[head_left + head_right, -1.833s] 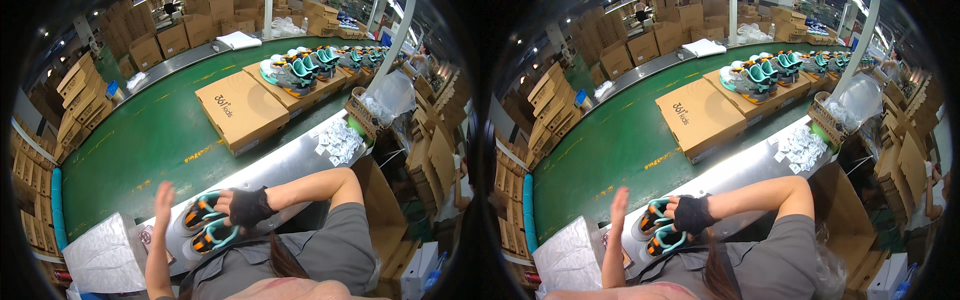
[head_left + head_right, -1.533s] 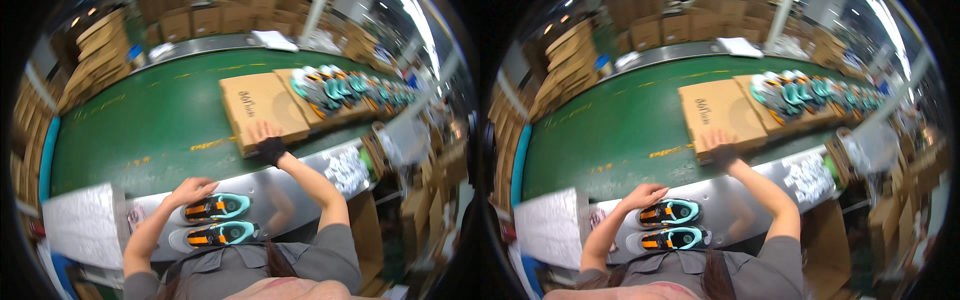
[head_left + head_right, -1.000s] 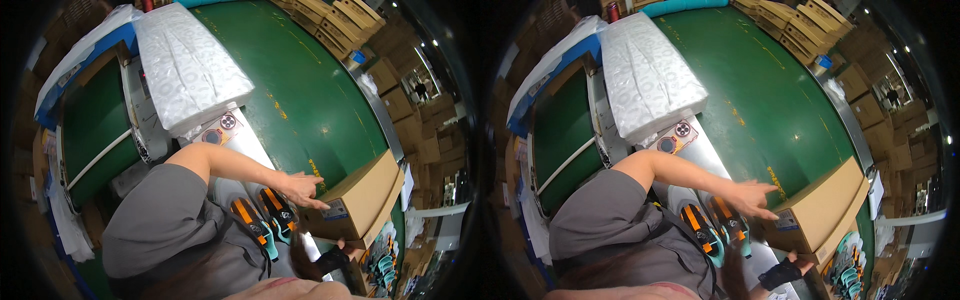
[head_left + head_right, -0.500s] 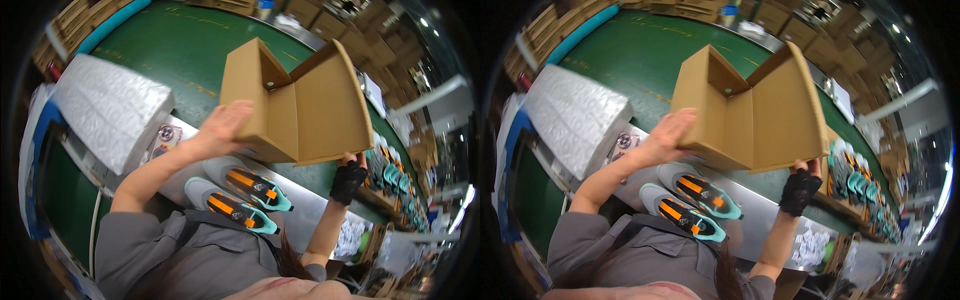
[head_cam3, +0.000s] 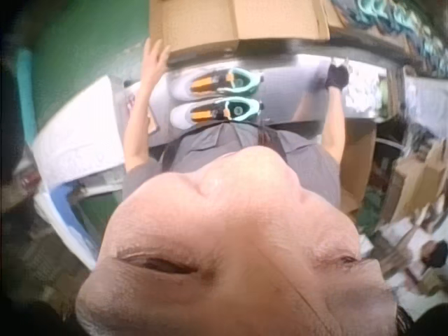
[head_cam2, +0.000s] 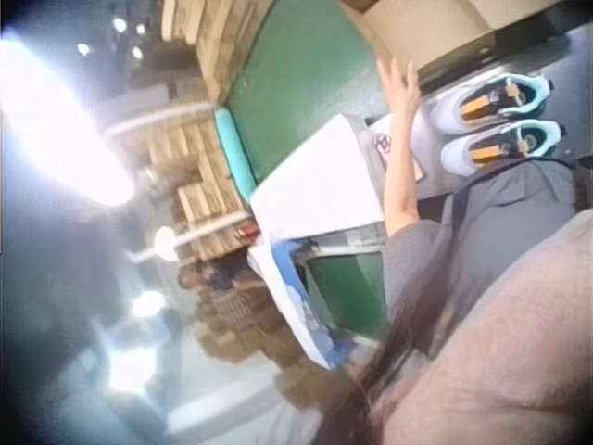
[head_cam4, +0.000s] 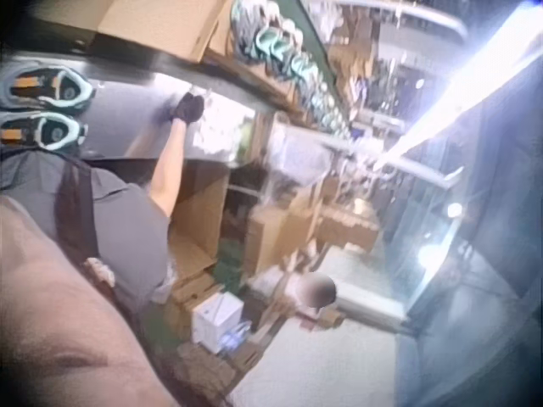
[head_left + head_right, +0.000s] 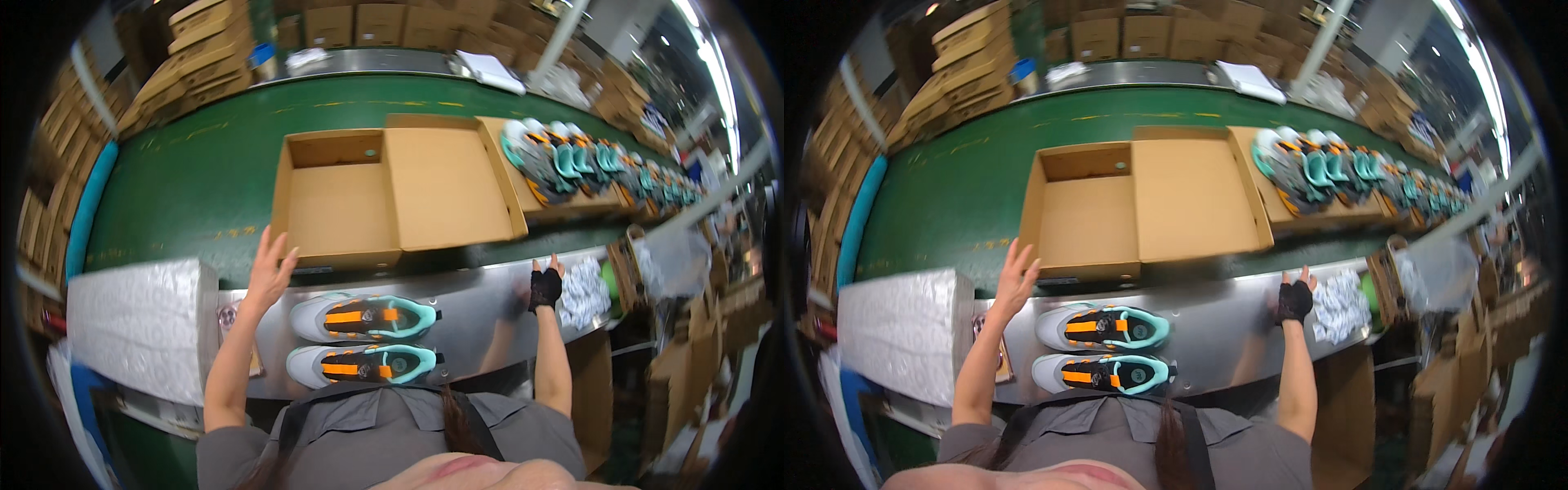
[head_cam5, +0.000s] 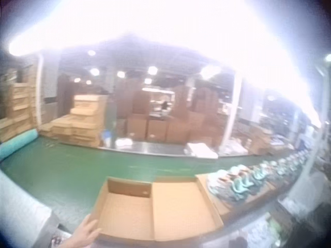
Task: The person places a pair of teal and orange sneakers into a cardboard box, wraps them in tissue paper, and closes the box. This process is repeated for multiple pairs of shoes on a conveyor belt.
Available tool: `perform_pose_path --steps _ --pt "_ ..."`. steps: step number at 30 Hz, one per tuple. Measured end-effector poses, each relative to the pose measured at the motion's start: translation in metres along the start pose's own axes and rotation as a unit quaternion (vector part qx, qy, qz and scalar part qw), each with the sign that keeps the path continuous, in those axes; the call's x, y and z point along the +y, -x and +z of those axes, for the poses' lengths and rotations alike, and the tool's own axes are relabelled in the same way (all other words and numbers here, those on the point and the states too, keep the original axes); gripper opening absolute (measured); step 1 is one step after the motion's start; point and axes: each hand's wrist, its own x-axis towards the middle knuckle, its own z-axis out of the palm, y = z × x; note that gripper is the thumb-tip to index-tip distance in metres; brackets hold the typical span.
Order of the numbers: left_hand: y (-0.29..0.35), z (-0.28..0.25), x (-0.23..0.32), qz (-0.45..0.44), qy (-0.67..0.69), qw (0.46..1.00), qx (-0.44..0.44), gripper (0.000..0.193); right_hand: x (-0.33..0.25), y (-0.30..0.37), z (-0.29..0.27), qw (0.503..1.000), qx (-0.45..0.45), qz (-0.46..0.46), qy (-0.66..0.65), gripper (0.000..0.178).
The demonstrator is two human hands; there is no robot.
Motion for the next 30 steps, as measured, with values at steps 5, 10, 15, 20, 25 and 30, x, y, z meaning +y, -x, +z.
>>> perform_pose_path --steps 5,10,15,20,25,30 --pt "0.014 -0.053 -0.026 -0.085 0.038 0.991 0.097 0.033 0.042 0.028 0.005 0.991 -0.048 -0.019 0.127 0.023" --pt "0.116 -0.147 -0.194 -0.152 -0.186 0.948 0.209 0.030 0.042 0.038 0.006 1.000 0.007 -0.007 -0.026 0.017" --pt "0.207 -0.174 -0.337 0.015 -0.540 0.825 0.162 0.037 0.056 0.004 0.014 0.996 0.028 -0.044 0.071 0.055" --pt "0.160 -0.126 -0.219 -0.182 -0.402 0.884 0.153 0.036 0.021 0.016 0.009 0.994 -0.054 -0.031 0.093 0.029" --pt "0.135 -0.099 -0.193 -0.156 -0.368 0.905 0.146 0.035 0.009 0.046 0.017 0.996 0.004 -0.008 0.093 0.012" --pt "0.114 -0.075 -0.180 -0.135 -0.340 0.921 0.136 0.034 0.006 0.063 0.007 0.989 0.083 -0.085 0.091 0.011"
